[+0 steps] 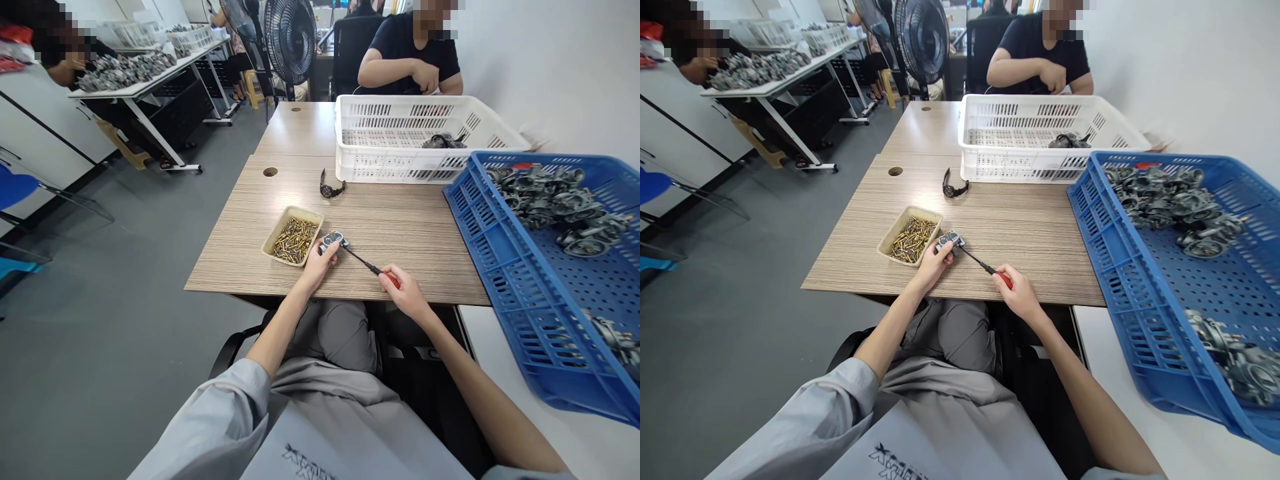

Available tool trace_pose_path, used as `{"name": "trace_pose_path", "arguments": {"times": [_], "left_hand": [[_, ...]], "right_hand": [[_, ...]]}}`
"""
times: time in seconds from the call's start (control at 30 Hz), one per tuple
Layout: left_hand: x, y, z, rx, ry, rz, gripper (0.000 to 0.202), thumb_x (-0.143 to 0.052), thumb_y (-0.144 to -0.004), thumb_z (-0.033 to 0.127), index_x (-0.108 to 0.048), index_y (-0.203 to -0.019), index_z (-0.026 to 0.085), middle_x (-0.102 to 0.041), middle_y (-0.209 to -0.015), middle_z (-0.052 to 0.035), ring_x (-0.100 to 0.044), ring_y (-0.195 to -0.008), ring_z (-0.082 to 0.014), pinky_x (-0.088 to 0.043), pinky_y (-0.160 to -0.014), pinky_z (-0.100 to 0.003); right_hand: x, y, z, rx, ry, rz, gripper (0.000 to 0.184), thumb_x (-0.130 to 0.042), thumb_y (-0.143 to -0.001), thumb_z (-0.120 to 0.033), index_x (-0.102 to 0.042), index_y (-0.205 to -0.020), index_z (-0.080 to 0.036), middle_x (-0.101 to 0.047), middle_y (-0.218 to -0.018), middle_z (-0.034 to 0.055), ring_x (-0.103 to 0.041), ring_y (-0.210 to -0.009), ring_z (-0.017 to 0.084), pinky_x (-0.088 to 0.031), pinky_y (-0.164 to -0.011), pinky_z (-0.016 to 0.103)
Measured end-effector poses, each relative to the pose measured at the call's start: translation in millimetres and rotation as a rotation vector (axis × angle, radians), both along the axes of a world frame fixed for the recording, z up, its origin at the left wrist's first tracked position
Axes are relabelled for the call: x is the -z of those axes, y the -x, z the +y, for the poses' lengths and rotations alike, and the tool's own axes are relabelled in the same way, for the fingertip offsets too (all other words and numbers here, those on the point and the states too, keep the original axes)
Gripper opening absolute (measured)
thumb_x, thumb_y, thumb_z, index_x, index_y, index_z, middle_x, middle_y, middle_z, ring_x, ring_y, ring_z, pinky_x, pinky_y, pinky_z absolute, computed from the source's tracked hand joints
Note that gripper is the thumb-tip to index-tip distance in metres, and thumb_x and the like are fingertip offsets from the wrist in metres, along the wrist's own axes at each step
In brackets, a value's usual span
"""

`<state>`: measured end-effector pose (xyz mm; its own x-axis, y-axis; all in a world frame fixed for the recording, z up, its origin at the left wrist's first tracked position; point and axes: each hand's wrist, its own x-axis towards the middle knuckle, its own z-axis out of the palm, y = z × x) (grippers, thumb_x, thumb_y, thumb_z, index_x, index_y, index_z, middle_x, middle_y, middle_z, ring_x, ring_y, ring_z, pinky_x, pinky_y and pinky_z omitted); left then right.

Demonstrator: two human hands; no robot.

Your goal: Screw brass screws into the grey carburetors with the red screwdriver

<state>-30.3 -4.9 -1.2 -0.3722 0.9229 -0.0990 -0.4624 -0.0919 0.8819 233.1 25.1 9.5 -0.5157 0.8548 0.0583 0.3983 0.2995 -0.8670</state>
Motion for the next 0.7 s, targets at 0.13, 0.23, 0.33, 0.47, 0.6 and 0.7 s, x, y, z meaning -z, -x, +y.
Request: {"name": "trace_pose_path", "arguments": {"times": [0.13, 0.23, 0.33, 0.47, 0.6, 0.7], "left_hand": [[-0.1, 0.3, -0.7, 0.007, 0.009, 0.008, 0.061, -0.103, -0.073, 0.058, -0.062, -0.097, 0.019, -0.059, -0.072, 0.0063, -0.051, -0.061, -0.0071, -0.037, -0.058, -0.025], [0.5, 0.4, -1.2, 0.012, 0.004, 0.012, 0.062, -0.102, -0.073, 0.059, -0.063, -0.098, 0.019, -0.059, -0.070, 0.0064, -0.051, -0.061, -0.0074, -0.038, -0.058, -0.024], [1.9, 0.7, -1.4, 0.013, -0.010, 0.005, 0.063, -0.103, -0.073, 0.061, -0.064, -0.098, 0.019, -0.059, -0.070, 0.0062, -0.050, -0.060, -0.0073, -0.038, -0.058, -0.024], [3.5, 1.3, -0.9, 0.014, -0.010, 0.004, 0.064, -0.103, -0.071, 0.061, -0.064, -0.099, 0.019, -0.060, -0.071, 0.0059, -0.051, -0.060, -0.0071, -0.039, -0.057, -0.024], [4.9, 1.7, -0.2, 0.020, -0.014, 0.015, 0.064, -0.103, -0.071, 0.062, -0.065, -0.099, 0.018, -0.061, -0.072, 0.0056, -0.052, -0.060, -0.0069, -0.039, -0.057, -0.023], [6.0, 1.9, -0.1, 0.017, -0.020, 0.027, 0.067, -0.102, -0.071, 0.064, -0.066, -0.102, 0.018, -0.061, -0.072, 0.0056, -0.052, -0.061, -0.0071, -0.039, -0.057, -0.023]], "right_hand": [[-0.3, -0.1, -0.1, -0.003, 0.000, 0.008, 0.037, -0.059, -0.106, -0.062, -0.062, -0.098, -0.026, -0.069, -0.072, 0.0009, -0.067, -0.067, 0.023, -0.048, -0.070, 0.036], [0.1, -0.1, 0.0, -0.011, 0.011, 0.030, 0.037, -0.059, -0.105, -0.062, -0.061, -0.096, -0.026, -0.067, -0.071, 0.0003, -0.067, -0.067, 0.023, -0.048, -0.069, 0.036], [0.9, -0.3, 0.3, -0.018, 0.022, 0.041, 0.036, -0.059, -0.105, -0.061, -0.061, -0.097, -0.026, -0.066, -0.072, 0.0001, -0.067, -0.067, 0.023, -0.048, -0.070, 0.036], [1.4, -0.6, 0.5, -0.016, 0.020, 0.036, 0.035, -0.059, -0.105, -0.060, -0.061, -0.098, -0.026, -0.068, -0.073, 0.0005, -0.067, -0.068, 0.023, -0.049, -0.070, 0.036], [2.1, -0.9, 0.3, -0.013, 0.007, 0.026, 0.035, -0.059, -0.106, -0.060, -0.061, -0.097, -0.026, -0.067, -0.071, 0.0002, -0.066, -0.066, 0.022, -0.048, -0.069, 0.036], [3.0, -1.5, 0.2, -0.011, 0.003, 0.022, 0.035, -0.060, -0.106, -0.060, -0.062, -0.098, -0.026, -0.067, -0.071, -0.0002, -0.064, -0.065, 0.022, -0.048, -0.068, 0.036]]}}
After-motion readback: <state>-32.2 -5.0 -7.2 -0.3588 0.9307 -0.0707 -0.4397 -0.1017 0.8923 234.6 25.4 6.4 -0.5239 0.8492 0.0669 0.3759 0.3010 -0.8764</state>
